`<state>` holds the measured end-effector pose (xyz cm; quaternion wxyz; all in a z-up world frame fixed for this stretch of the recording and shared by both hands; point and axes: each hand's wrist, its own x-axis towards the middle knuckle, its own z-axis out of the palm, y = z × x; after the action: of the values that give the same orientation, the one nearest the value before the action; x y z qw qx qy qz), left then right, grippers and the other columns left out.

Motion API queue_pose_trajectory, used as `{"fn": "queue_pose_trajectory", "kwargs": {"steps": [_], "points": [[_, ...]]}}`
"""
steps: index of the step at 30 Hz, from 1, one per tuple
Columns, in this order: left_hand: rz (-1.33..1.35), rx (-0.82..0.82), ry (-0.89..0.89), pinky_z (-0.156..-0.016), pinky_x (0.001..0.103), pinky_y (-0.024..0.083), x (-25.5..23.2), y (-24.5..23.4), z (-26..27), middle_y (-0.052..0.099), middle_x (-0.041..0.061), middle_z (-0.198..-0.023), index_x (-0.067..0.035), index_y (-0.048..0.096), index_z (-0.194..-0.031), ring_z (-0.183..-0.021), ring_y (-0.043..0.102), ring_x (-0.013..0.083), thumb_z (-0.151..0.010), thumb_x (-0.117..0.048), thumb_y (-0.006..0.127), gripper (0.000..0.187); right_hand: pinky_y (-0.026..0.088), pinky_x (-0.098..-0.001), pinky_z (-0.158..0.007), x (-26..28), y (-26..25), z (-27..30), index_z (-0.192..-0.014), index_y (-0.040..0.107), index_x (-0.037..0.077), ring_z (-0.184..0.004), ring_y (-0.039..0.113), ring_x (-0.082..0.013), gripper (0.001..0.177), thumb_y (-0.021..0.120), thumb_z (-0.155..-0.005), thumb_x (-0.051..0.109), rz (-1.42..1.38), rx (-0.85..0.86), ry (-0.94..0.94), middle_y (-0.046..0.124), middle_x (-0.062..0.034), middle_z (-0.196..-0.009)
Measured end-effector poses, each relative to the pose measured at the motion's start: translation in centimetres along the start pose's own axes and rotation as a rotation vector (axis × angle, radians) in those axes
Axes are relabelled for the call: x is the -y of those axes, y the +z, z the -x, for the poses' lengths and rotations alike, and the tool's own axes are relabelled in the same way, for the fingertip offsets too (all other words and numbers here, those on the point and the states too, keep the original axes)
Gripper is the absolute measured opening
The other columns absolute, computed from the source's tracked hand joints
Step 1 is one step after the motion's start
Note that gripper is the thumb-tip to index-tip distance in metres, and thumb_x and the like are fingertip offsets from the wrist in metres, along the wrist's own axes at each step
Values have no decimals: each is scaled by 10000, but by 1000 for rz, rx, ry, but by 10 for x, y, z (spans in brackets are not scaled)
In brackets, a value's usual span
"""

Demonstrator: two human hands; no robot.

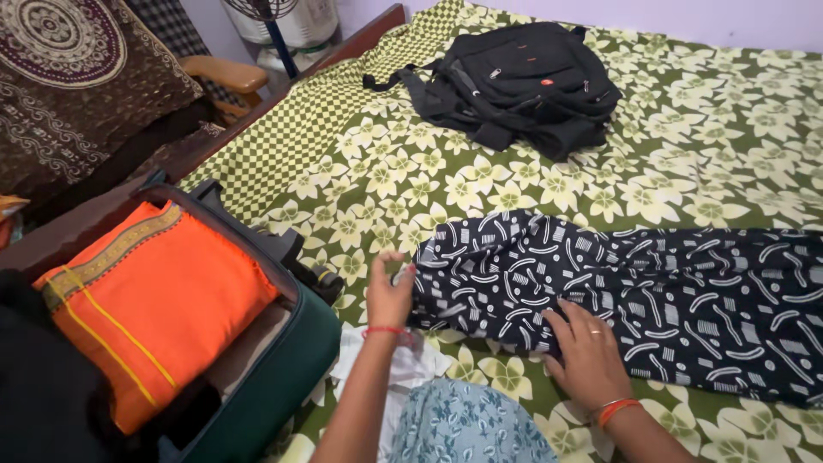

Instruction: The person folds a patterned cloth and a checkered towel on a bed, places them into a teal suitcase, and then wipes the suitcase surface with a white cloth. The person closes the suitcase and continues wiping its exterior.

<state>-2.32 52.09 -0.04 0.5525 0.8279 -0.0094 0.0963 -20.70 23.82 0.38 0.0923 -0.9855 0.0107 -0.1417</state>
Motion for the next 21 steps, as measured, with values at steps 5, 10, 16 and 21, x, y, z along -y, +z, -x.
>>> {"fn": "queue_pose_trajectory", "kwargs": {"steps": [5,10,16,21], "points": [[234,139,319,-1000,312,484,-39,8,-65,768,80,-1134,-82,726,-1131,-1126,687,181,-913,-158,690,234,402,-468,-1060,-2,-19,-30,-1320,567,95,-1258,532,-349,740,806,-632,227,-47,-63,-135,575,-147,-1343],[297,249,393,-995,287,515,-123,32,-133,769,57,-1170,-69,765,-1167,-1097,694,149,-985,-132,630,236,510,-407,-1019,-23,-59,-60,-1175,700,85,-1133,657,-323,418,611,-788,-47,-117,-373,80,718,-140,-1231],[679,480,602,-1077,281,483,-143,40,-162,675,83,-1340,-10,618,-1369,-1224,629,146,-1014,-34,644,357,512,-463,-983,-39,-76,-62,-1107,705,91,-1070,676,-344,355,680,-763,7,46,-521,50,718,-113,-1084],[157,202,-19,-921,321,553,25,33,-86,532,146,-1381,-20,428,-1427,-1195,596,246,-795,-152,875,785,506,-425,-909,-29,-18,-12,-1094,688,125,-1047,654,-283,378,699,-720,78,-35,-143,-13,714,-64,-1104]]}}
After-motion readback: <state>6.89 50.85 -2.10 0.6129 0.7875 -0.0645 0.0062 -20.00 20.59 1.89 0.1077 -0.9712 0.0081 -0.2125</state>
